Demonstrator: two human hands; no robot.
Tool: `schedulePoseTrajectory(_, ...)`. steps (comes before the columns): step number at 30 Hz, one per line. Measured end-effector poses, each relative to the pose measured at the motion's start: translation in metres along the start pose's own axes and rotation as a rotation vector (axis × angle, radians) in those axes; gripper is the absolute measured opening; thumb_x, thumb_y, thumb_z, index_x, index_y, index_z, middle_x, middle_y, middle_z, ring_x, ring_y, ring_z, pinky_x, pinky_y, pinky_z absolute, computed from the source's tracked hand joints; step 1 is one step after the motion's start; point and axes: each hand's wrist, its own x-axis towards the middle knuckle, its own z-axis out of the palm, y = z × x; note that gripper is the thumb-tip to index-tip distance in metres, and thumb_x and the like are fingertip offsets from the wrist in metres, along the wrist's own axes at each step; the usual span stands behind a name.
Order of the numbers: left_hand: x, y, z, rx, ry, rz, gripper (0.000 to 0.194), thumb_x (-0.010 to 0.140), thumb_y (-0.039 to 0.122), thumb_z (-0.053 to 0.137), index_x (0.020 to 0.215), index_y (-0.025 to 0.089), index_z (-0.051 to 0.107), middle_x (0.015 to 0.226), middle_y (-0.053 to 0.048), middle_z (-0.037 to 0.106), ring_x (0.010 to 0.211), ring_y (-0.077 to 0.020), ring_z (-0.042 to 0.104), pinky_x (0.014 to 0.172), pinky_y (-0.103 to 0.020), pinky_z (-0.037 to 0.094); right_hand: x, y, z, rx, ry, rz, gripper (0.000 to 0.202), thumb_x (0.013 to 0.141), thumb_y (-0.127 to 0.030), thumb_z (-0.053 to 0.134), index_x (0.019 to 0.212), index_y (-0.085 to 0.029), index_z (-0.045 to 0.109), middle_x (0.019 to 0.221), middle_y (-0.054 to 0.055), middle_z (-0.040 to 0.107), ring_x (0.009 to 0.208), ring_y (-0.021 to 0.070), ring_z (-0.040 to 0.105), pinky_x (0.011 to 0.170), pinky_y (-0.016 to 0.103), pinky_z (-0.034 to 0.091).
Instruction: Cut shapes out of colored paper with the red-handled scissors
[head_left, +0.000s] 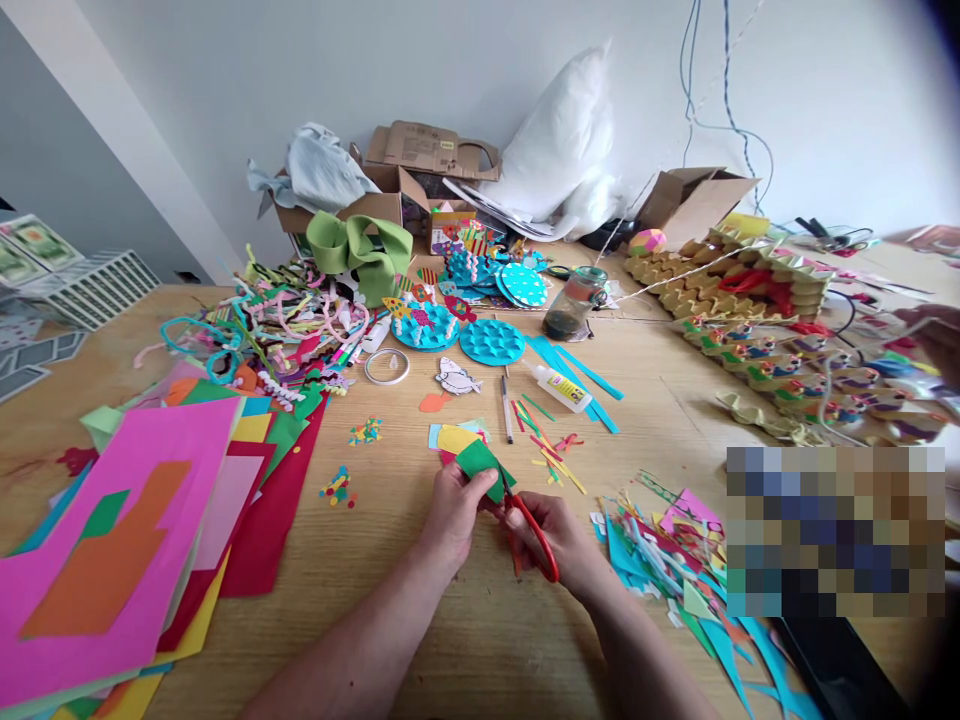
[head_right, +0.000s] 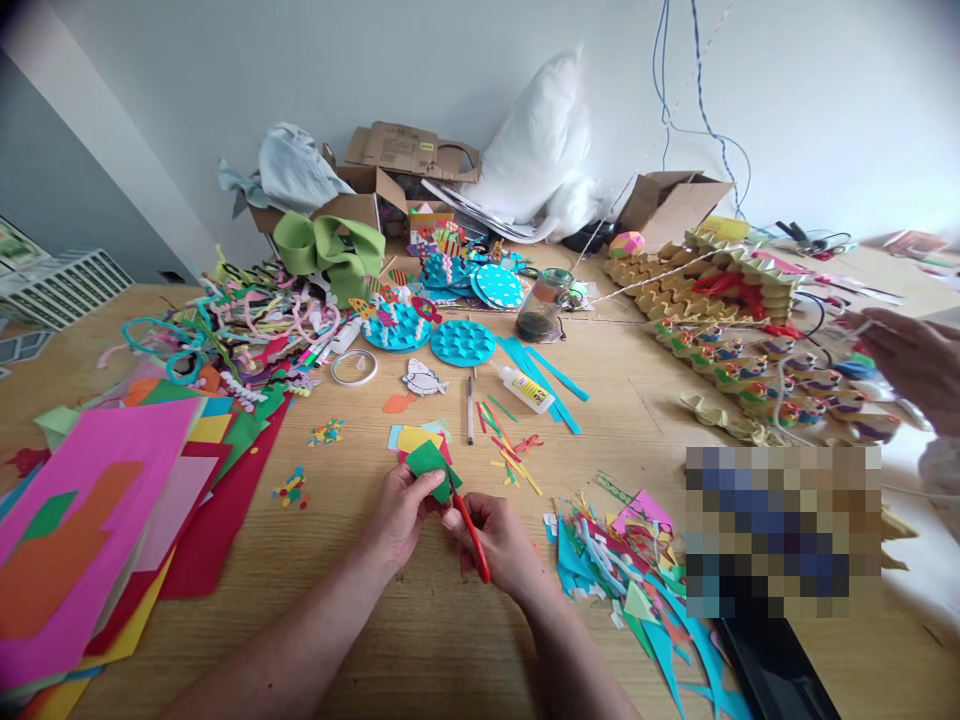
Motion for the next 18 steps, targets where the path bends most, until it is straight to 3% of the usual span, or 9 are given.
schedulePoseTrajectory(8, 0.0004, -0.0014, -0.0015, 0.033, -0.022, 0.021, 0.019, 0.062, 0.028, 0.07, 0.063, 0.016, 0.056, 0.056, 0.003, 0.055, 0.052, -0.0107, 0.049, 0.053, -0.024, 0.039, 0.0, 0.0002, -0.0011, -0.038, -0.019, -0.032, 0.052, 0.073, -0.068, 0.054, 0.065, -0.018, 0.045, 0.049, -0.003, 0.049, 0.039, 0.0095, 0.046, 0.037, 0.02, 0.033)
schedulePoseTrajectory(18, 0.0, -0.0014, -0.0011, 0.017, -0.014, 0.016, 0.019, 0.061, 0.027, 0.071, 0.064, 0.015, 0.057, 0.057, 0.002, 0.056, 0.053, -0.0107, 0.05, 0.052, -0.023, 0.039, 0.0009, 0.0013, -0.0006, 0.002, -0.015, -0.013, 0.052, 0.07, -0.068, 0.058, 0.064, -0.018, 0.045, 0.048, -0.004, 0.049, 0.037, 0.0096, 0.046, 0.036, 0.02, 0.033)
